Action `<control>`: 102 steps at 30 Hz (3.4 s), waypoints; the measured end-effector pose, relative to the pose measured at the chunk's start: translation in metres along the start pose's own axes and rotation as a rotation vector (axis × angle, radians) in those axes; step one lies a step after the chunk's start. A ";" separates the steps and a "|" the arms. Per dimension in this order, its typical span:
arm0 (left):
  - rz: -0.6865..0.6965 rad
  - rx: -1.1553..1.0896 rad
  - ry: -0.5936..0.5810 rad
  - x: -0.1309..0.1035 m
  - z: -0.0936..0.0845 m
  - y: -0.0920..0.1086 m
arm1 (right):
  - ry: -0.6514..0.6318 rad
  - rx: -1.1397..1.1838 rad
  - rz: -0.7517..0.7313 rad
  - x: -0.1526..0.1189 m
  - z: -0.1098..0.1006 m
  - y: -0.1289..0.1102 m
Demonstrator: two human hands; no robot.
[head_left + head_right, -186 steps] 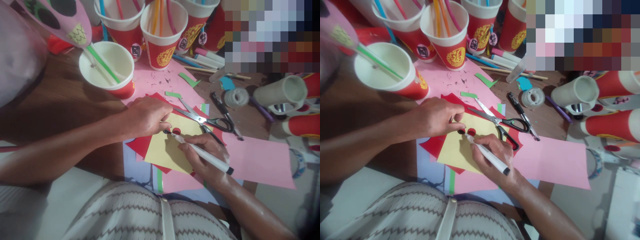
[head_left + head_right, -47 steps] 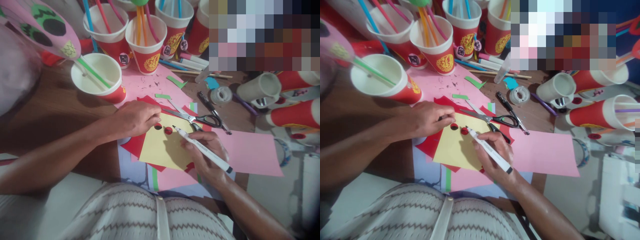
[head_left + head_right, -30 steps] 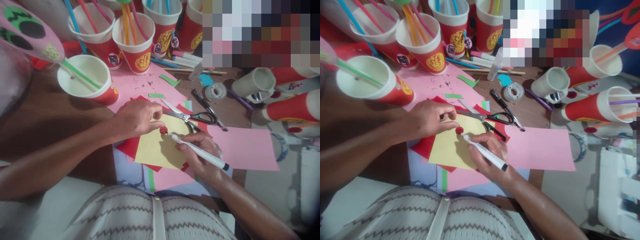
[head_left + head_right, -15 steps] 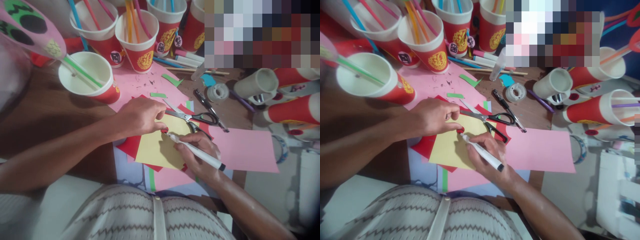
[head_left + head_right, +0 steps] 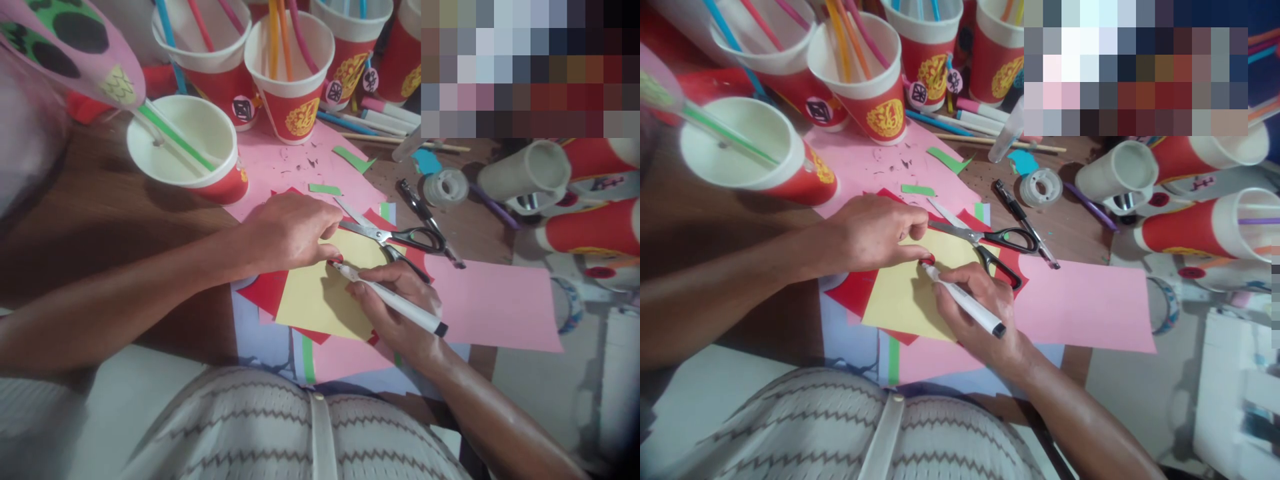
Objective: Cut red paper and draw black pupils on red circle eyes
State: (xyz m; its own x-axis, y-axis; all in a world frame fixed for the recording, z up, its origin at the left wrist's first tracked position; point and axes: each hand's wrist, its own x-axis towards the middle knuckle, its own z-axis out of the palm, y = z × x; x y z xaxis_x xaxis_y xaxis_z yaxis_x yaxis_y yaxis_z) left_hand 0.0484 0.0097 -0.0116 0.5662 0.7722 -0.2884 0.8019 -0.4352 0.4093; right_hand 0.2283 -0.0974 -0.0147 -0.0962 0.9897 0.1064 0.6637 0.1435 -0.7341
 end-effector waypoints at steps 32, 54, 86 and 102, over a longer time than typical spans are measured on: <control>0.015 0.012 -0.071 -0.001 -0.009 0.005 | -0.004 -0.050 -0.063 -0.006 -0.001 0.009; 0.003 0.009 -0.041 -0.001 -0.003 0.002 | 0.030 -0.104 -0.038 -0.008 0.000 0.009; 0.013 -0.004 -0.048 -0.001 -0.006 0.004 | 0.044 -0.150 -0.049 -0.007 -0.001 0.008; 0.002 0.008 -0.065 -0.001 -0.005 0.003 | 0.056 -0.169 -0.054 -0.007 -0.001 0.008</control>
State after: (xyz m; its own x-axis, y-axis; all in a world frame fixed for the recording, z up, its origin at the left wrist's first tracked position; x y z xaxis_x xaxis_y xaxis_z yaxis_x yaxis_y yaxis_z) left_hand 0.0494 0.0101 -0.0062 0.5789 0.7395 -0.3434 0.8021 -0.4408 0.4028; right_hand 0.2353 -0.1036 -0.0206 -0.0963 0.9784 0.1831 0.7745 0.1892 -0.6037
